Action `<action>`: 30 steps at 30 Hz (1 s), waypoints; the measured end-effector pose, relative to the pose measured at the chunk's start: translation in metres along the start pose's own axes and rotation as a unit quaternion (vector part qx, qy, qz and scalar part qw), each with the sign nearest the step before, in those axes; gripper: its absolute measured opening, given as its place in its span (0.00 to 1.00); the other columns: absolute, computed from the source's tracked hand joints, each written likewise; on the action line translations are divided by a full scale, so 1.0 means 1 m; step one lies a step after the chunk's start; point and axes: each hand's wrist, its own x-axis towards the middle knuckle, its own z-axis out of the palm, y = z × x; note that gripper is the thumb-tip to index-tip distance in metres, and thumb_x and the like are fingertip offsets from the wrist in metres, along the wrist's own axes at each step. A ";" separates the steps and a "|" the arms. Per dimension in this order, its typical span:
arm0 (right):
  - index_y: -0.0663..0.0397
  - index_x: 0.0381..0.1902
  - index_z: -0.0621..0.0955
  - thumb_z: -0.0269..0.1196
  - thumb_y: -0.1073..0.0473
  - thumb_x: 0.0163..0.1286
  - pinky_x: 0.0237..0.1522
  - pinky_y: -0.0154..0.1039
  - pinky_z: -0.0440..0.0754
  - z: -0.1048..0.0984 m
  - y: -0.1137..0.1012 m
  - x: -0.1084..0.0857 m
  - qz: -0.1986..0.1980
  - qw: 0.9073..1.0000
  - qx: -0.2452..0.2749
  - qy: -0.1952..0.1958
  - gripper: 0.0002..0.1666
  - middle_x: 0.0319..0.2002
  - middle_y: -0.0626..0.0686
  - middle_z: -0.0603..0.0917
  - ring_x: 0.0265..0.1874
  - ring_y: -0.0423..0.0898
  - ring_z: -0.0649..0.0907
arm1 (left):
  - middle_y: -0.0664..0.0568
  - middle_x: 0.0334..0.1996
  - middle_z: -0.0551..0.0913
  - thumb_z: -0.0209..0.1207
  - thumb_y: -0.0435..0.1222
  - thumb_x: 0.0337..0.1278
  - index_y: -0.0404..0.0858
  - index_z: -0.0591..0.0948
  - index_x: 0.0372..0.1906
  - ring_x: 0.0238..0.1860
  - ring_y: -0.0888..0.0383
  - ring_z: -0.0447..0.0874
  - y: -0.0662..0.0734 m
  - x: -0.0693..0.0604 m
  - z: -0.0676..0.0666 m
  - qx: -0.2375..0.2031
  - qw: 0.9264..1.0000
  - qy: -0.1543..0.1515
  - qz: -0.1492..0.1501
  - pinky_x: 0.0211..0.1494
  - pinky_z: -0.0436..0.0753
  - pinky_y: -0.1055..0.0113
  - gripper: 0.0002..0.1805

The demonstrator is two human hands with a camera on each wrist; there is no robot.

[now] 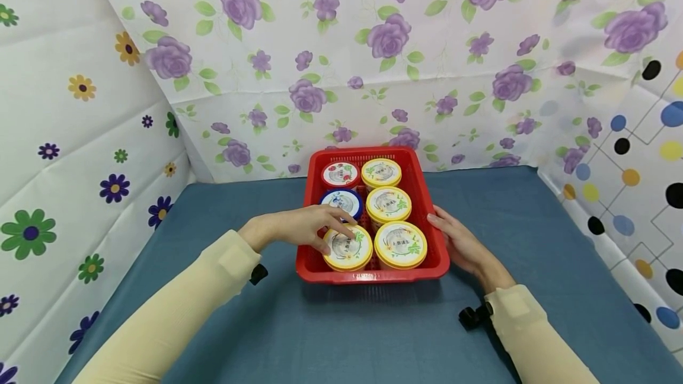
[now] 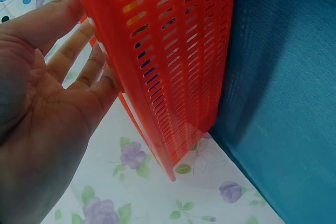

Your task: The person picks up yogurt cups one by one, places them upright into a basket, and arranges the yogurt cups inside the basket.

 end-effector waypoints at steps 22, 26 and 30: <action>0.50 0.84 0.51 0.49 0.47 0.85 0.57 0.46 0.85 -0.001 0.001 0.000 -0.002 1.000 -0.007 -0.001 0.38 0.73 0.60 0.69 0.59 0.45 0.83 | 0.51 0.69 0.70 0.73 0.36 0.60 0.50 0.81 0.69 0.70 0.52 0.64 0.001 -0.003 0.000 0.014 1.000 0.002 -0.006 0.58 0.84 0.63 0.31; 0.50 0.83 0.51 0.49 0.47 0.86 0.57 0.46 0.84 -0.001 0.001 0.000 -0.004 1.000 -0.005 -0.005 0.37 0.72 0.60 0.69 0.59 0.45 0.82 | 0.51 0.68 0.70 0.73 0.36 0.60 0.49 0.82 0.68 0.69 0.53 0.65 0.003 -0.005 -0.001 0.019 1.000 0.002 -0.010 0.57 0.84 0.64 0.30; 0.50 0.84 0.51 0.49 0.47 0.86 0.57 0.46 0.84 0.000 0.000 -0.001 -0.003 1.000 -0.006 -0.005 0.38 0.72 0.59 0.69 0.59 0.45 0.82 | 0.50 0.67 0.71 0.74 0.36 0.59 0.48 0.82 0.68 0.69 0.53 0.65 0.005 -0.005 -0.002 0.026 1.000 0.002 -0.015 0.57 0.84 0.64 0.30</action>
